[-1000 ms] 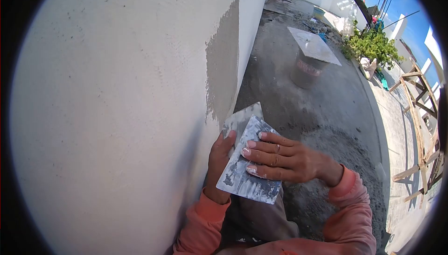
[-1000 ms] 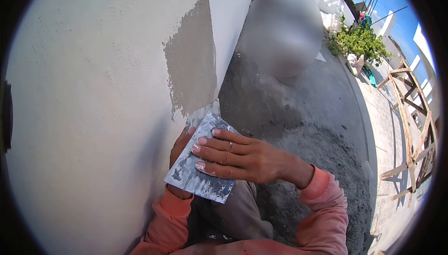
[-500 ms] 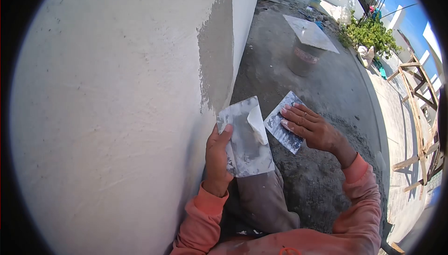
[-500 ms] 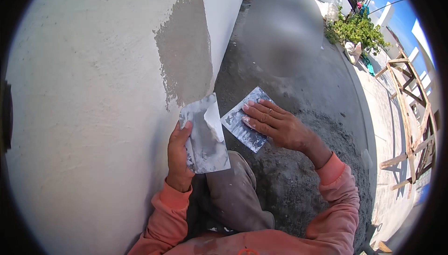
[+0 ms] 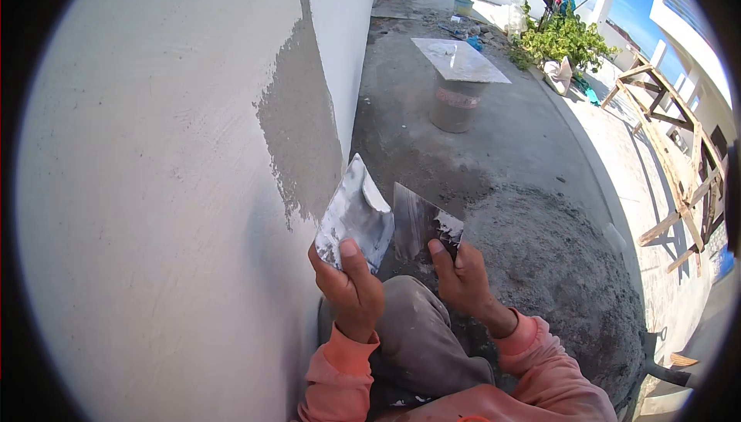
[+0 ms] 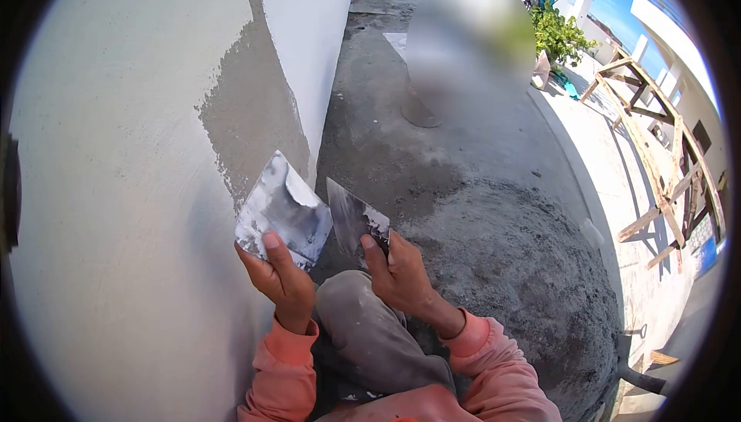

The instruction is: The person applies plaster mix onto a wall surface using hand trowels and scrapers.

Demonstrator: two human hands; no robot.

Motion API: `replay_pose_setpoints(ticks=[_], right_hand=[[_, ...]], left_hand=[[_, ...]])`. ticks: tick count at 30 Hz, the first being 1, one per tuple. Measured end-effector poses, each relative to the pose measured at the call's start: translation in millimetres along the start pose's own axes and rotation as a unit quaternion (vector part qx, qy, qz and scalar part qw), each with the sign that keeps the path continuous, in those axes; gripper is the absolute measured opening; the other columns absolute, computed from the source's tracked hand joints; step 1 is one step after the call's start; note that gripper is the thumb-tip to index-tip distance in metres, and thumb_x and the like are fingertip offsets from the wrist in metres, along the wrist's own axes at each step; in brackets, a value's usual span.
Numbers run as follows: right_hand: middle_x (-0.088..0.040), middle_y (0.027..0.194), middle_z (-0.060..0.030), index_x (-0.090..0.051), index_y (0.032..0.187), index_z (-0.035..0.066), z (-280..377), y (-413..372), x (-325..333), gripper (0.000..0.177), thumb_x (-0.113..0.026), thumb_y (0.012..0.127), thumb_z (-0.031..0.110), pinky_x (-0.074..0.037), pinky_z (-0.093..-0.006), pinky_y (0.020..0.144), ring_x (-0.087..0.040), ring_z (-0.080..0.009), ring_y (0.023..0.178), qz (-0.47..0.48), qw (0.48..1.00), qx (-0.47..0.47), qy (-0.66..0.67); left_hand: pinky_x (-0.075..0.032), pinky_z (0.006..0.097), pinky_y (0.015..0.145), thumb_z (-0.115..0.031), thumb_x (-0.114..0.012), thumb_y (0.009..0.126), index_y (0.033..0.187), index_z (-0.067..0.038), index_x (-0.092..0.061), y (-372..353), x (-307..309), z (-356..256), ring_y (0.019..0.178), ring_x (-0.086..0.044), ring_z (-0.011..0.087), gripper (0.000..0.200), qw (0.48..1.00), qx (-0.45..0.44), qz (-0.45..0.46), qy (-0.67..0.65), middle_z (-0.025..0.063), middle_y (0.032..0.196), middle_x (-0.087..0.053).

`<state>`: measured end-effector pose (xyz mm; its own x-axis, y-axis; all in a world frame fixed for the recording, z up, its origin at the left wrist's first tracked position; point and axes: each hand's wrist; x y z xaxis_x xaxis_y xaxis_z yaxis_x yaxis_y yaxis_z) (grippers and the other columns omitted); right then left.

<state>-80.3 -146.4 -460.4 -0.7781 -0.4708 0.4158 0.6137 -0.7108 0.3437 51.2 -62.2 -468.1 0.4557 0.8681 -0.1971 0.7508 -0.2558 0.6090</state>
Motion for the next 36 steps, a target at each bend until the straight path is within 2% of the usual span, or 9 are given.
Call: replay_pose_setpoints(ticks=[4, 12, 15, 21, 23, 25, 28, 31, 36], right_hand=[[-0.054, 0.064, -0.0085, -0.055, 0.087, 0.002, 10, 7, -14, 0.016, -0.050, 0.098, 0.012, -0.040, -0.0332, 0.054, -0.050, -0.0161, 0.057, -0.004, 0.999, 0.020, 0.025], [-0.056, 0.063, -0.0009, -0.057, 0.088, 0.000, 19, 30, -30, 0.022, -0.051, 0.099, 0.018, -0.041, -0.0307, 0.054, -0.049, -0.0076, 0.060, 0.013, 0.991, -0.058, 0.117], [-0.060, 0.072, 0.0006, -0.059, 0.095, -0.001, 14, 50, -32, 0.023, -0.051, 0.100, 0.020, -0.045, -0.0284, 0.059, -0.053, -0.0058, 0.067, 0.037, 0.971, -0.116, 0.204], [-0.066, 0.099, -0.0071, -0.057, 0.112, -0.005, 8, 142, -41, 0.025, -0.053, 0.098, 0.015, -0.054, -0.0288, 0.071, -0.063, -0.0100, 0.080, 0.079, 0.848, -0.159, 0.500], [-0.067, 0.092, -0.0055, -0.059, 0.110, -0.005, 23, 187, -47, 0.024, -0.054, 0.097, 0.015, -0.051, -0.0279, 0.068, -0.062, -0.0084, 0.077, 0.051, 0.881, -0.068, 0.465], [-0.066, 0.081, -0.0086, -0.059, 0.109, -0.005, 15, 252, -52, 0.026, -0.054, 0.095, 0.016, -0.048, -0.0301, 0.067, -0.060, -0.0098, 0.074, -0.027, 0.980, 0.082, 0.179], [-0.062, 0.075, -0.0160, -0.058, 0.111, -0.005, 39, 336, -57, 0.027, -0.051, 0.095, 0.015, -0.047, -0.0346, 0.068, -0.061, -0.0215, 0.070, -0.103, 0.968, 0.204, 0.103], [-0.064, 0.083, -0.0181, -0.058, 0.114, -0.003, 49, 399, -62, 0.026, -0.049, 0.095, 0.012, -0.048, -0.0363, 0.072, -0.063, -0.0286, 0.075, -0.139, 0.953, 0.256, 0.081], [-0.057, 0.119, -0.0210, -0.054, 0.123, -0.005, 61, 438, -95, 0.035, -0.044, 0.089, -0.004, -0.048, -0.0377, 0.089, -0.061, -0.0355, 0.101, -0.136, 0.934, 0.322, 0.070]], left_hand=[[-0.054, 0.0384, 0.078, -0.018, -0.043, 0.101, 0.126, 0.010, -0.044, -2, 4, 8, 0.092, -0.068, 0.0375, 0.038, 0.986, -0.116, 0.042, 0.114, 0.0264, 0.106, -0.064], [-0.055, 0.0385, 0.074, -0.014, -0.045, 0.100, 0.129, 0.004, -0.051, 10, 19, 14, 0.091, -0.069, 0.0352, 0.035, 0.954, -0.084, 0.130, 0.258, 0.0226, 0.110, -0.066], [-0.055, 0.0379, 0.069, -0.015, -0.042, 0.101, 0.131, 0.002, -0.050, 4, 28, 21, 0.083, -0.070, 0.0334, 0.036, 0.937, -0.012, 0.163, 0.309, 0.0223, 0.102, -0.068], [-0.053, 0.0368, 0.064, -0.014, -0.038, 0.101, 0.132, 0.000, -0.051, -10, 38, 13, 0.076, -0.070, 0.0330, 0.036, 0.943, 0.115, 0.123, 0.287, 0.0226, 0.092, -0.069], [-0.049, 0.0351, 0.061, -0.016, -0.035, 0.102, 0.125, 0.002, -0.052, -10, 35, 23, 0.068, -0.065, 0.0272, 0.034, 0.955, 0.095, 0.088, 0.265, 0.0182, 0.083, -0.066], [-0.046, 0.0316, 0.061, -0.020, -0.034, 0.104, 0.111, 0.005, -0.055, -10, 37, 28, 0.063, -0.057, 0.0196, 0.033, 0.953, 0.143, 0.080, 0.253, 0.0129, 0.077, -0.062], [-0.043, 0.0272, 0.065, -0.020, -0.034, 0.104, 0.105, 0.004, -0.054, 3, 26, 21, 0.070, -0.050, 0.0124, 0.032, 0.958, 0.205, 0.040, 0.199, 0.0065, 0.079, -0.058], [-0.038, 0.0310, 0.052, -0.019, -0.037, 0.102, 0.107, 0.006, -0.055, 19, 18, 17, 0.057, -0.048, 0.0119, 0.031, 0.957, 0.203, 0.008, 0.206, 0.0062, 0.066, -0.055], [-0.042, 0.0269, 0.075, -0.023, -0.035, 0.104, 0.106, 0.003, -0.055, 54, -1, -15, 0.082, -0.050, 0.0111, 0.033, 0.931, 0.318, -0.009, 0.178, 0.0051, 0.090, -0.059]])
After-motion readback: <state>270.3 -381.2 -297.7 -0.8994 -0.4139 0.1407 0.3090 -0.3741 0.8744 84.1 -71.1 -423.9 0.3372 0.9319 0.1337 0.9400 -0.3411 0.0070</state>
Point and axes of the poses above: each hand's wrist, its own y-axis towards the middle knuckle, its own x-axis out of the back of the hand, z = x × y
